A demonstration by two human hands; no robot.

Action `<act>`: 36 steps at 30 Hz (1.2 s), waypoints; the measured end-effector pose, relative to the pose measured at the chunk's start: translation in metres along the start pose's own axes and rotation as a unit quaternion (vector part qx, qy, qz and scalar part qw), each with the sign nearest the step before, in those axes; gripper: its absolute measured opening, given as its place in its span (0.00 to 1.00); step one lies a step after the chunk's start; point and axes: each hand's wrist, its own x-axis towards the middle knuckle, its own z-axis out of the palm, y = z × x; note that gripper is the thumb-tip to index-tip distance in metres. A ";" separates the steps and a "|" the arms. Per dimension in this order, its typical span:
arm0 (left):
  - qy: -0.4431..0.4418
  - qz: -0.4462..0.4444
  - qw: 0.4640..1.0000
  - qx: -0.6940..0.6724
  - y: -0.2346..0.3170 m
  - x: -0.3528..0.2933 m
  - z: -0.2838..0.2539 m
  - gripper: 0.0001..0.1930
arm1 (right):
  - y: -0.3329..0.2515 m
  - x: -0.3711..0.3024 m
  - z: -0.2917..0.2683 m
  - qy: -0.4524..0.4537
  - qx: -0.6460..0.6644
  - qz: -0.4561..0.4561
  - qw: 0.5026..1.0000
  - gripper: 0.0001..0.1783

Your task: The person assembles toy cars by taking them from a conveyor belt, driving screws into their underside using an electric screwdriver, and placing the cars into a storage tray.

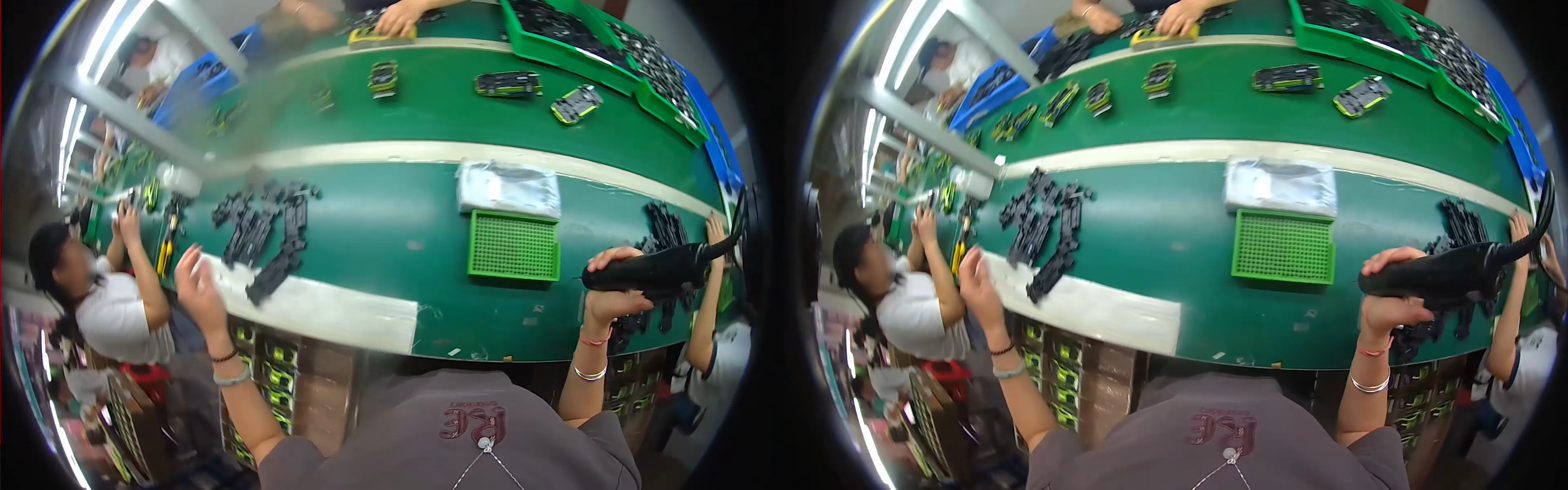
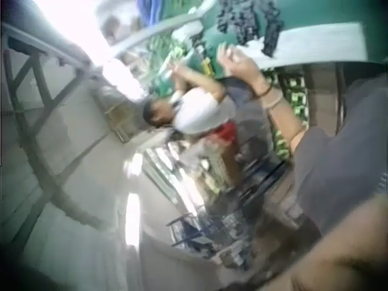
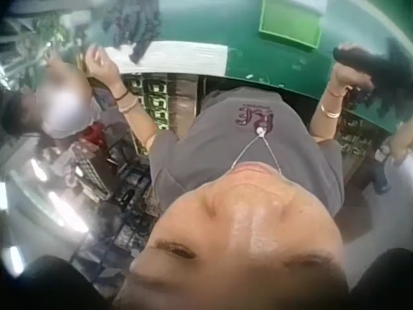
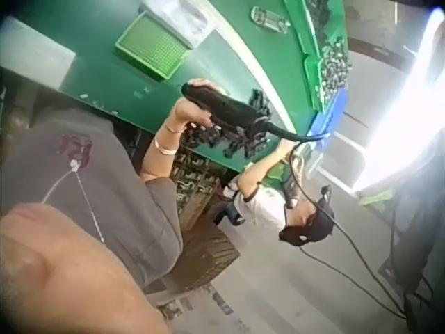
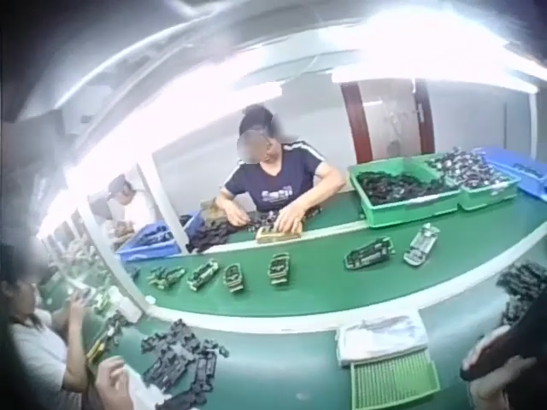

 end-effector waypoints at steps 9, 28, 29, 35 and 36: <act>-0.309 0.392 0.849 -0.174 0.214 0.087 0.281 0.17 | 0.003 -0.003 0.004 -0.032 -0.035 0.030 0.998 0.52; -0.434 0.267 0.804 -0.308 0.258 0.057 0.343 0.19 | 0.002 0.001 0.000 -0.012 -0.020 0.059 0.998 0.52; -0.442 0.288 0.795 -0.300 0.256 0.052 0.316 0.19 | 0.004 0.002 0.000 -0.022 -0.027 0.053 0.998 0.52; -0.476 0.351 0.773 -0.230 0.236 0.010 0.251 0.22 | 0.004 -0.003 0.003 -0.049 -0.042 0.056 0.996 0.54; -0.460 0.376 0.776 -0.212 0.232 0.004 0.252 0.23 | 0.005 -0.004 0.002 -0.054 -0.041 0.046 0.997 0.54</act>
